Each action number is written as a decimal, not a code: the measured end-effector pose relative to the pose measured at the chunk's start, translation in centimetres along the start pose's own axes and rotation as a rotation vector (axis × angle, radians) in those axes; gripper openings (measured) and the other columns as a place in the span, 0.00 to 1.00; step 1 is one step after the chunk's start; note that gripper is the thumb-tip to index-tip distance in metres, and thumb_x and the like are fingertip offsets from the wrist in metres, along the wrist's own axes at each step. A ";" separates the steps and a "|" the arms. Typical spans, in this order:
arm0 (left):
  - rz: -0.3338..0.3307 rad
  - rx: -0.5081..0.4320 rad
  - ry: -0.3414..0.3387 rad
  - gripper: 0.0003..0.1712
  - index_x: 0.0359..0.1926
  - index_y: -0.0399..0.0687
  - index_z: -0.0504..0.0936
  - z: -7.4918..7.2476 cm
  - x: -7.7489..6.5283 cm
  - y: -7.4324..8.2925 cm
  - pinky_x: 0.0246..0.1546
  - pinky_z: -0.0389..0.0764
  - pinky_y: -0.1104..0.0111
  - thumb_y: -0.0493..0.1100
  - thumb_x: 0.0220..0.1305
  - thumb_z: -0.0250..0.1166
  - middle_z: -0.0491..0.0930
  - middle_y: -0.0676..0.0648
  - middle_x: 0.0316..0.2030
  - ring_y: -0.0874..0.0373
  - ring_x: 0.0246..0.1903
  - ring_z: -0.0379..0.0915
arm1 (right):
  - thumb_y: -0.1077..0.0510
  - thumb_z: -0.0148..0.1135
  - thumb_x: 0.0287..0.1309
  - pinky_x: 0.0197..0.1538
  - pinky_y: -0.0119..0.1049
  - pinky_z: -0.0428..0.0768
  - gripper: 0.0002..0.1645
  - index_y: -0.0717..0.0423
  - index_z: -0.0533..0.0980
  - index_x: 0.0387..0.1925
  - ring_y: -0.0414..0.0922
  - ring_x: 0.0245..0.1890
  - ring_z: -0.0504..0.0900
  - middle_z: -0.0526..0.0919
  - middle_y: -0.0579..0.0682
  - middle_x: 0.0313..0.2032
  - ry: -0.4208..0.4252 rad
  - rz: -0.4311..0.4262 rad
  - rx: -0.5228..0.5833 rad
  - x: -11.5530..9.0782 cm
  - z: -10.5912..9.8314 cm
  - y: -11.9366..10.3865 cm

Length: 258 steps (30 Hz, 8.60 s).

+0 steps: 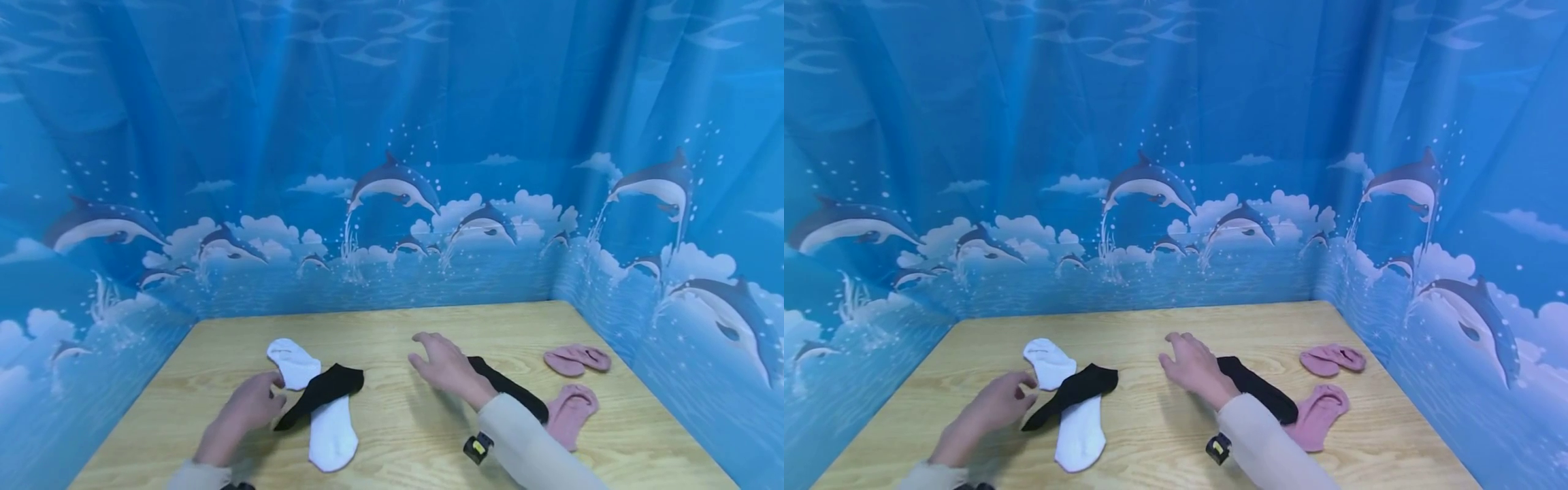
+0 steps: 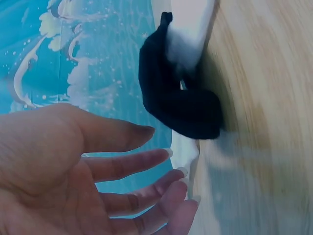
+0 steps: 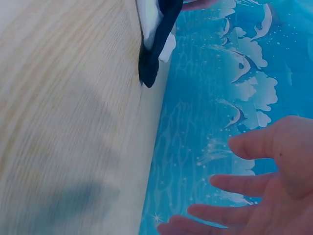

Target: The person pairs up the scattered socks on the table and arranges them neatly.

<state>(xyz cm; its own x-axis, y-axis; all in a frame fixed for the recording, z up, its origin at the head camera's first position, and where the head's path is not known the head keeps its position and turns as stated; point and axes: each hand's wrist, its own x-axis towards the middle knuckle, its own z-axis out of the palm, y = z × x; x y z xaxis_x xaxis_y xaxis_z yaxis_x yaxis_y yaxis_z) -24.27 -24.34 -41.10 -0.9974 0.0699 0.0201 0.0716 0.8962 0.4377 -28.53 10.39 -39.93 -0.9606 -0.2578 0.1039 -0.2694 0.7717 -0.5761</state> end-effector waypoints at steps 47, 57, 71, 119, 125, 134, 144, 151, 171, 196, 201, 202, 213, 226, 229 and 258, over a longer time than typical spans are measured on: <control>-0.194 -0.246 -0.125 0.07 0.33 0.36 0.76 1.4 -0.6 -0.4 0.21 0.85 0.64 0.35 0.68 0.63 0.76 0.41 0.24 0.54 0.17 0.81 | 0.63 0.70 0.60 0.55 0.47 0.84 0.13 0.59 0.84 0.47 0.52 0.49 0.84 0.87 0.58 0.47 -0.270 -0.136 0.010 5.8 5.3 -3.6; -0.174 -0.224 -0.101 0.05 0.34 0.36 0.79 1.4 -0.4 -0.4 0.26 0.84 0.65 0.34 0.64 0.67 0.81 0.40 0.31 0.56 0.20 0.81 | 0.62 0.71 0.60 0.51 0.44 0.85 0.11 0.59 0.84 0.45 0.49 0.44 0.85 0.87 0.55 0.43 -0.223 -0.120 0.038 6.1 6.7 -3.5; -0.133 -0.272 -0.039 0.08 0.36 0.32 0.81 1.3 -0.2 -0.5 0.25 0.85 0.65 0.26 0.54 0.71 0.81 0.42 0.26 0.56 0.20 0.80 | 0.63 0.70 0.61 0.47 0.34 0.85 0.11 0.60 0.84 0.45 0.46 0.41 0.86 0.89 0.54 0.41 -0.182 -0.195 0.032 7.1 8.2 -3.4; -0.063 -0.199 0.024 0.06 0.32 0.38 0.79 1.1 0.6 0.1 0.27 0.76 0.66 0.29 0.58 0.70 0.80 0.46 0.25 0.57 0.18 0.76 | 0.65 0.75 0.53 0.43 0.34 0.83 0.05 0.58 0.85 0.32 0.38 0.31 0.80 0.88 0.48 0.31 -0.084 -0.092 0.149 6.1 8.8 -2.7; -0.047 -0.187 0.055 0.05 0.32 0.37 0.80 0.9 1.0 0.2 0.28 0.77 0.66 0.30 0.58 0.70 0.80 0.46 0.25 0.58 0.21 0.77 | 0.65 0.75 0.53 0.40 0.33 0.80 0.04 0.57 0.84 0.30 0.38 0.29 0.78 0.86 0.47 0.29 -0.061 -0.086 0.187 6.2 8.5 -2.3; -0.046 -0.166 0.067 0.04 0.33 0.39 0.82 0.5 1.4 0.5 0.30 0.75 0.65 0.32 0.59 0.70 0.79 0.48 0.26 0.58 0.27 0.74 | 0.67 0.72 0.53 0.37 0.31 0.80 0.05 0.58 0.84 0.32 0.40 0.29 0.79 0.85 0.48 0.29 -0.079 -0.048 0.269 6.0 7.5 -2.5; -0.034 -0.207 0.114 0.03 0.33 0.38 0.85 0.0 1.4 1.0 0.31 0.77 0.66 0.32 0.58 0.71 0.82 0.48 0.26 0.58 0.28 0.75 | 0.70 0.71 0.54 0.36 0.33 0.83 0.07 0.60 0.83 0.35 0.43 0.28 0.82 0.85 0.50 0.30 -0.100 -0.023 0.366 5.9 6.5 -2.6; -0.051 -0.224 0.132 0.02 0.34 0.39 0.85 -0.3 1.3 1.5 0.31 0.76 0.66 0.32 0.59 0.71 0.82 0.48 0.26 0.58 0.28 0.75 | 0.70 0.70 0.55 0.34 0.34 0.85 0.06 0.61 0.83 0.35 0.51 0.28 0.87 0.85 0.51 0.30 -0.100 -0.022 0.397 5.7 5.9 -2.6; 0.031 -0.254 0.204 0.05 0.31 0.40 0.84 0.1 0.7 3.1 0.29 0.77 0.72 0.29 0.57 0.71 0.83 0.49 0.25 0.61 0.27 0.76 | 0.66 0.71 0.56 0.31 0.31 0.81 0.06 0.59 0.86 0.38 0.40 0.27 0.81 0.87 0.50 0.32 -0.057 -0.097 0.324 4.1 3.6 -1.6; 0.095 -0.279 0.197 0.04 0.31 0.39 0.84 0.9 2.3 5.6 0.28 0.76 0.72 0.29 0.59 0.70 0.82 0.49 0.25 0.62 0.26 0.75 | 0.67 0.71 0.58 0.33 0.31 0.82 0.05 0.59 0.86 0.37 0.39 0.28 0.82 0.87 0.50 0.31 -0.002 -0.022 0.323 3.4 2.0 0.5; 0.087 -0.267 0.190 0.04 0.31 0.40 0.84 1.0 2.9 6.2 0.29 0.76 0.69 0.30 0.61 0.70 0.83 0.49 0.25 0.61 0.26 0.75 | 0.67 0.71 0.58 0.34 0.33 0.83 0.05 0.59 0.85 0.38 0.40 0.28 0.82 0.87 0.50 0.31 0.006 -0.006 0.329 3.5 1.6 1.0; 0.084 -0.267 0.189 0.04 0.32 0.40 0.84 1.0 3.0 6.3 0.30 0.77 0.68 0.30 0.61 0.70 0.83 0.49 0.26 0.61 0.27 0.75 | 0.66 0.70 0.59 0.34 0.33 0.83 0.05 0.59 0.85 0.38 0.40 0.28 0.82 0.87 0.50 0.31 0.005 0.004 0.333 3.5 1.5 1.1; 0.095 -0.261 0.192 0.04 0.31 0.40 0.84 1.2 4.1 7.2 0.29 0.77 0.68 0.30 0.60 0.70 0.83 0.48 0.25 0.61 0.26 0.76 | 0.65 0.70 0.61 0.35 0.35 0.83 0.05 0.58 0.85 0.40 0.42 0.29 0.84 0.87 0.50 0.32 0.014 0.054 0.346 3.5 0.9 1.7; 0.128 -0.278 0.199 0.04 0.30 0.39 0.84 1.8 4.9 7.5 0.29 0.79 0.68 0.29 0.59 0.70 0.83 0.48 0.25 0.60 0.26 0.77 | 0.65 0.69 0.61 0.34 0.35 0.84 0.05 0.59 0.85 0.40 0.43 0.29 0.84 0.87 0.51 0.33 0.032 0.069 0.332 3.4 0.4 2.1; 0.125 -0.270 0.206 0.04 0.30 0.40 0.84 1.9 5.1 7.5 0.30 0.79 0.68 0.29 0.58 0.71 0.83 0.48 0.24 0.61 0.26 0.76 | 0.66 0.69 0.61 0.33 0.35 0.84 0.05 0.59 0.85 0.39 0.43 0.28 0.84 0.87 0.51 0.32 0.034 0.065 0.334 3.4 0.4 2.2; 0.116 -0.259 0.187 0.04 0.30 0.40 0.84 2.4 6.4 8.3 0.31 0.78 0.68 0.30 0.58 0.71 0.82 0.48 0.25 0.60 0.27 0.76 | 0.67 0.70 0.60 0.33 0.35 0.84 0.05 0.61 0.85 0.39 0.45 0.28 0.85 0.87 0.53 0.32 0.076 0.066 0.318 3.5 0.2 3.0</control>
<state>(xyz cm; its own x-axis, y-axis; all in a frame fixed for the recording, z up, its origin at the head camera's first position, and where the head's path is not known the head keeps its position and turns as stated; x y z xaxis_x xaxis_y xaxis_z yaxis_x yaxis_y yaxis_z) -29.98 -15.37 -39.46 -0.9695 0.0620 0.2371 0.2032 0.7443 0.6362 -32.72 11.68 -41.47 -0.9809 -0.1599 0.1111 -0.1830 0.5625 -0.8063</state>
